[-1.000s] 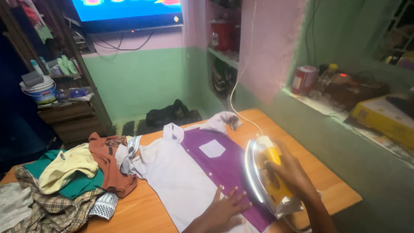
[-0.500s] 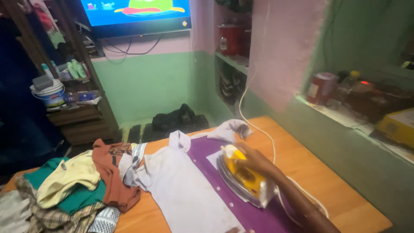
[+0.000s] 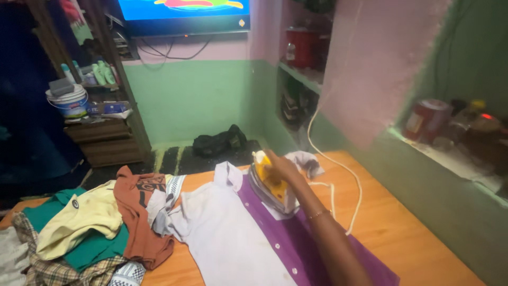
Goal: The person irons a rust-colored t-shirt on a wooden table, then switches to a white and purple button-up shirt. They smooth the fabric with one hand while moving the iron with the other, ironing the front panels and sleeves. The person flips the shirt over to iron the back and finishes by smoothing the fabric.
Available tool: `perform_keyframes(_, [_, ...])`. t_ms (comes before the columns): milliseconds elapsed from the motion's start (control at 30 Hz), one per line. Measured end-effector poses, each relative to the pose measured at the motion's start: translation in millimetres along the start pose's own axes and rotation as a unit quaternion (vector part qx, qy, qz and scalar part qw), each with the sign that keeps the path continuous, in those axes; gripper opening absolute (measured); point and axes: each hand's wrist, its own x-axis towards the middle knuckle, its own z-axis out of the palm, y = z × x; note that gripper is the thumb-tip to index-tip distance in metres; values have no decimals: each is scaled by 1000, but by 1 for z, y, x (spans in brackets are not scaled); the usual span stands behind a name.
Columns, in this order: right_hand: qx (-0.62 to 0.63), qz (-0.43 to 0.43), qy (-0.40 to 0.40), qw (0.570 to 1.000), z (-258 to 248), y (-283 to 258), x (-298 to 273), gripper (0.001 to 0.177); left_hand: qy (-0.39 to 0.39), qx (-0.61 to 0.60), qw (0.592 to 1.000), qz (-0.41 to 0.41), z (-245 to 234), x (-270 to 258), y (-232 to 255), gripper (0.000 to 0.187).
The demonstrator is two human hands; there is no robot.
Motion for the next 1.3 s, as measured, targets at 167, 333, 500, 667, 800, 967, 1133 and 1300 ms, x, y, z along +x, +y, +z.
perform_keyframes(167, [-11,8,-56,998,-11,1,-16,73,33,12,999,31,-3,13,36,41])
perform_keyframes(333, [23,-91,-8,996,-40,21,-101,71,105,23,991,86,-32,0,58,40])
perform_keyframes(500, [88,97,-98,987,-93,-4,-226,69,145,12,978,149,-74,-12,81,12])
perform_keyframes(667, [23,166,-97,981,-122,-21,-330,71,323,57,932,153,-92,-6,83,14])
perform_keyframes(800, [48,154,-90,983,-125,-11,-377,67,362,38,927,-91,-78,1,61,9])
perform_keyframes(967, [50,150,-83,984,-119,-13,-354,65,238,-5,971,10,32,-3,71,8])
perform_keyframes(1133, [115,194,-116,967,-114,-32,-293,69,217,-42,973,62,144,9,67,15])
perform_keyframes(1300, [110,1,-62,992,-87,-12,-224,72,89,-84,992,-22,141,4,45,28])
